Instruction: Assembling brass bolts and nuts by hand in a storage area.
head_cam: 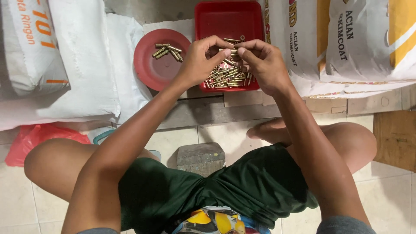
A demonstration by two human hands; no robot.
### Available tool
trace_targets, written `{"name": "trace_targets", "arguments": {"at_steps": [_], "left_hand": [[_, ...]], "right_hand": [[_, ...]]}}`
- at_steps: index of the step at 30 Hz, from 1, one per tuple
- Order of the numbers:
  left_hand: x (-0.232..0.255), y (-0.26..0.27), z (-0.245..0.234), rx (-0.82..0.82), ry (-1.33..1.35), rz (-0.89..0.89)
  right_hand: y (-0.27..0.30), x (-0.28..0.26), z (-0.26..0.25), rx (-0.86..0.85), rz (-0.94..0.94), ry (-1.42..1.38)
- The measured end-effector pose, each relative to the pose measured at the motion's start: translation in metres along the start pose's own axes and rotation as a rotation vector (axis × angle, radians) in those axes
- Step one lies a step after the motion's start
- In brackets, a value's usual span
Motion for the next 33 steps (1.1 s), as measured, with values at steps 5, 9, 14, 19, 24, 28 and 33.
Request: {"name": "trace_targets", "arguments": {"at_steps": [5,9,14,19,24,28,33], "left_hand": [[0.023,0.005,-0.004,0.007,-0.1,0.017],[0.039,-0.009,0.0,0.04,-0.22,-0.029],[0.029,-0.011,0.005,0.094,-0.171,-0.063],[0.029,-0.004,0.003,0.09,-0.178,-0.046],[0.024,0.004,0.001,0.066,-0.151,-0.082],[0.021,0.004,0.0,0.062,-0.117,-0.086],[0.008,0.001,-0.003,0.094,-0.102,-0.101]], "right_hand": [[0.004,-0.012,-0.004,0.008,0.048,0.0],[0.0,-0.04,-0.002,0.106,0.103,0.058],[-0.006,-0.034,-0.005,0.068,0.056,0.074],[-0.005,-0.025,-0.007,0.067,0.036,0.034],[0.0,-0.021,-0.003,0.003,0.041,0.041],[-0.005,-0.012,0.0,0.035,0.056,0.015],[-0.007,-0.016,0.006,0.028,0.068,0.08]]}}
Point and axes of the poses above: each hand's wrist, its own y-axis away from the middle knuckle, its own z-axis out of the palm, x = y × z, the point moved 2 cm from there along -y, towards the middle knuckle, and after that the axes turned 14 degrees about -z, right-handed, at the moved point
